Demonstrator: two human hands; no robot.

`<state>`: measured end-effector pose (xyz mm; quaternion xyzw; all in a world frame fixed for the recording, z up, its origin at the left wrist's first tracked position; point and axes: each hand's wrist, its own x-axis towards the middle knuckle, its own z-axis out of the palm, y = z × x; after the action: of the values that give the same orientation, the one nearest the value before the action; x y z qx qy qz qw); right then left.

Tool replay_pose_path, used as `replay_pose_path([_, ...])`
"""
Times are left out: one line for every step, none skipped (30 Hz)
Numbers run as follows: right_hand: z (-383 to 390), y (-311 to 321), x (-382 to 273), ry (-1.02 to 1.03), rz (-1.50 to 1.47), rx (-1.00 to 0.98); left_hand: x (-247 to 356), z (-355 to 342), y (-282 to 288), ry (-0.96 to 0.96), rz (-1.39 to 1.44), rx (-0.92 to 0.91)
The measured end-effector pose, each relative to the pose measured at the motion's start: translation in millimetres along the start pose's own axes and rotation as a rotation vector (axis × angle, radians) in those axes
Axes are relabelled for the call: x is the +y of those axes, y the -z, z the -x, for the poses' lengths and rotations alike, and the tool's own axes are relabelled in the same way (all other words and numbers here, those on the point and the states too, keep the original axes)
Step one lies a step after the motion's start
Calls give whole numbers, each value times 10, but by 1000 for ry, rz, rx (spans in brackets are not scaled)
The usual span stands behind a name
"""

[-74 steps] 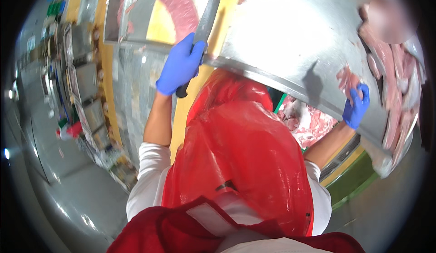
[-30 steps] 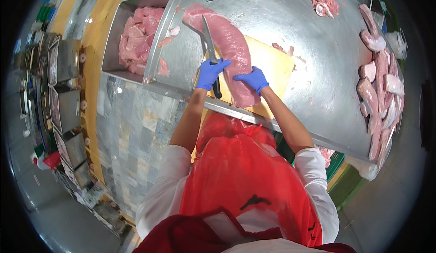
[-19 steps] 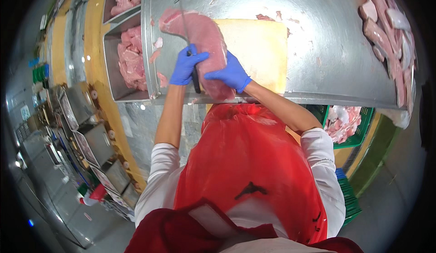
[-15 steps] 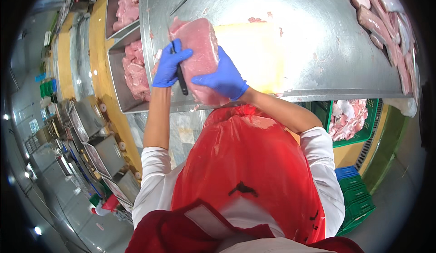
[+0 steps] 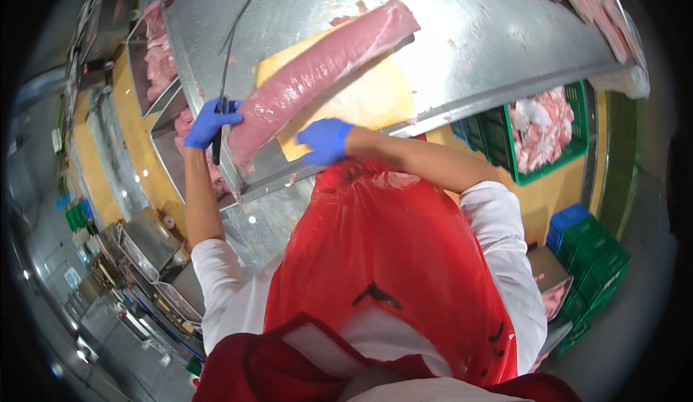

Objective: The person uses a knife to trim fat and cut a large piece of raw meat on a yellow cutting board. The trimmed fat is placed into a green basket, and the cut meat is placed into a metal tray.

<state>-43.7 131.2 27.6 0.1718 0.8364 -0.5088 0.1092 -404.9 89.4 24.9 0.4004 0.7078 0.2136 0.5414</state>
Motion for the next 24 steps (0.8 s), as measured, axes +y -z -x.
replay_pose_path([120,-22,229,-130,120,-54,-169,14,-39,50,-59,1])
replay_pose_path([355,-20,468,-142,71,16,-309,61,-78,43,-107,65])
replay_pose_path([631,-191,846,-89,-90,343,-444,143,-126,38,-149,137])
replay_pose_path([870,-180,1058,-249,-545,382,-570,232,-185,39,-187,221])
replay_pose_path([1074,-214,1266,-343,-636,557,-530,282,-333,36,-176,232])
replay_pose_path([1243,-319,1508,-360,-339,844,-297,326,-587,32,-167,235])
replay_pose_path([1349,-265,1602,-499,-438,832,-61,350,-848,20,-156,244])
replay_pose_path([1382,-94,1426,-515,-527,922,153,357,-1085,-2,-93,197])
replay_pose_path([1318,-64,1523,-478,-276,1038,299,355,-1305,-22,-31,152])
replay_pose_path([1178,52,1531,-388,-51,1022,186,289,-1512,-168,-39,203])
replay_pose_path([1007,188,1524,-295,176,1003,59,161,-1716,-321,-47,251])
replay_pose_path([837,300,1552,-184,238,949,81,102,-1887,-350,-26,251])
replay_pose_path([690,398,1615,-66,296,888,115,78,-2059,-377,-6,259])
replay_pose_path([596,472,1721,-58,407,835,144,61,-2205,-400,14,269])
replay_pose_path([487,540,1832,-46,517,785,121,13,-2328,-351,80,272])
replay_pose_path([372,608,1893,-25,625,733,62,-29,-2438,-300,147,281])
replay_pose_path([323,695,1962,-39,651,738,10,-83,-2529,-251,216,291])
replay_pose_path([318,791,2032,-50,674,735,-32,-132,-2594,-231,250,282])
replay_pose_path([318,879,2141,-60,696,737,-35,-154,-2645,-266,285,290])
replay_pose_path([317,936,2262,-44,741,720,-38,-171,-2695,-304,321,298])
replay_pose_path([311,966,2289,-12,724,680,-56,-164,-2733,-337,354,312])
replay_pose_path([302,1044,2285,18,707,646,-38,-148,-2722,-334,340,332])
replay_pose_path([305,1123,2282,44,692,613,-28,-133,-2654,-340,210,349])
replay_pose_path([334,1185,2310,81,658,614,11,-98,-2534,-344,72,354])
